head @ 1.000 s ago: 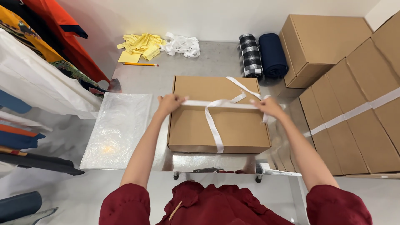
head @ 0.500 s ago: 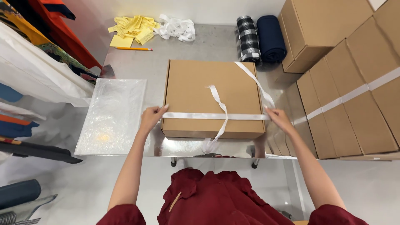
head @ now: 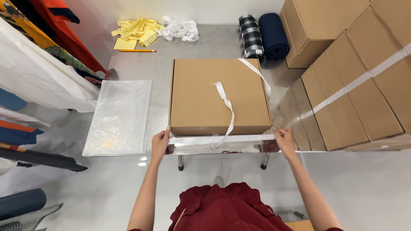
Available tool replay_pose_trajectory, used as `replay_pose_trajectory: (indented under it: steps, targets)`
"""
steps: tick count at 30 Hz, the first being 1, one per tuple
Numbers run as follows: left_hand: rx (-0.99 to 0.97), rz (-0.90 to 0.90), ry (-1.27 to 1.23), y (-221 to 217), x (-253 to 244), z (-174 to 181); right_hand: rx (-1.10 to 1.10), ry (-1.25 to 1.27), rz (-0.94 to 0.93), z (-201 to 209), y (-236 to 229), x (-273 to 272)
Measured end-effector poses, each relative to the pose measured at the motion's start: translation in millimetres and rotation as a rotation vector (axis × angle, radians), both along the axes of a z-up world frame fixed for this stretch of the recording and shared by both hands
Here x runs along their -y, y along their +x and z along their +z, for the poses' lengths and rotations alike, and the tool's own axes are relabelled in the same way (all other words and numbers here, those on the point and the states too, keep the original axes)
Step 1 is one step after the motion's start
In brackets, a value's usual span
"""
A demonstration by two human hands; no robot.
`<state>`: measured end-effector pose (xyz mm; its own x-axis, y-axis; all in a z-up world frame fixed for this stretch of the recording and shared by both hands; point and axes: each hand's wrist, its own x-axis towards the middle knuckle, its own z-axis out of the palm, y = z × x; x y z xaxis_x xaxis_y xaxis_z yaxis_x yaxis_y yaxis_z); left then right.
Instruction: The person unpacks a cardboard box containing a plastic-wrapped item, removes the item, and places it on the table. They then unwrap the item, fold the plastic wrap, and place the item aside. The person then picks up another box, removes a ribbon, and opens it to reveal another plastic-wrapped item.
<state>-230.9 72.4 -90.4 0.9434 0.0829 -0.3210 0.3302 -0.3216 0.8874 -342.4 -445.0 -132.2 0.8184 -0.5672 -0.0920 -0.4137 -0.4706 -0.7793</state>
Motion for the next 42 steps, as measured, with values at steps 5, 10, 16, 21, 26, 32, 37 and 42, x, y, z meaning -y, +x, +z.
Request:
replay_pose_trajectory:
  steps: [5, 10, 16, 21, 26, 32, 37, 42]
  targets:
    - [-0.054, -0.006, 0.001, -30.3, 15.2, -9.8, -0.165, 0.059, -0.026, -38.5, -35.9, -29.7]
    - [-0.185, -0.055, -0.079, -55.5, 48.2, -36.4, -0.124, 0.092, -0.031, -60.4, -66.1, -52.3]
    - [-0.359, -0.252, -0.186, -78.1, 109.8, -51.2, -0.150, 0.228, -0.043, -18.2, -99.4, -121.3]
    - [-0.550, -0.209, -0.657, -83.5, 155.0, -21.7, -0.113, 0.418, 0.091, 58.3, -112.4, -196.9]
    - [-0.625, -0.255, -0.695, -74.5, 194.1, -44.2, -0.110, 0.607, 0.145, 89.3, -122.1, -245.2]
    - [-0.566, -0.363, -0.499, -68.1, 216.9, -96.4, -0.092, 0.544, 0.198, 86.8, -114.8, -211.6]
    - [-0.427, -0.545, -0.292, -97.2, 182.7, -65.6, -0.088, 0.665, 0.043, 130.8, -85.2, -215.5]
    - [-0.393, -1.147, -0.208, -156.4, 137.9, 27.7, -0.177, 1.423, -0.038, 94.8, -20.0, -240.2]
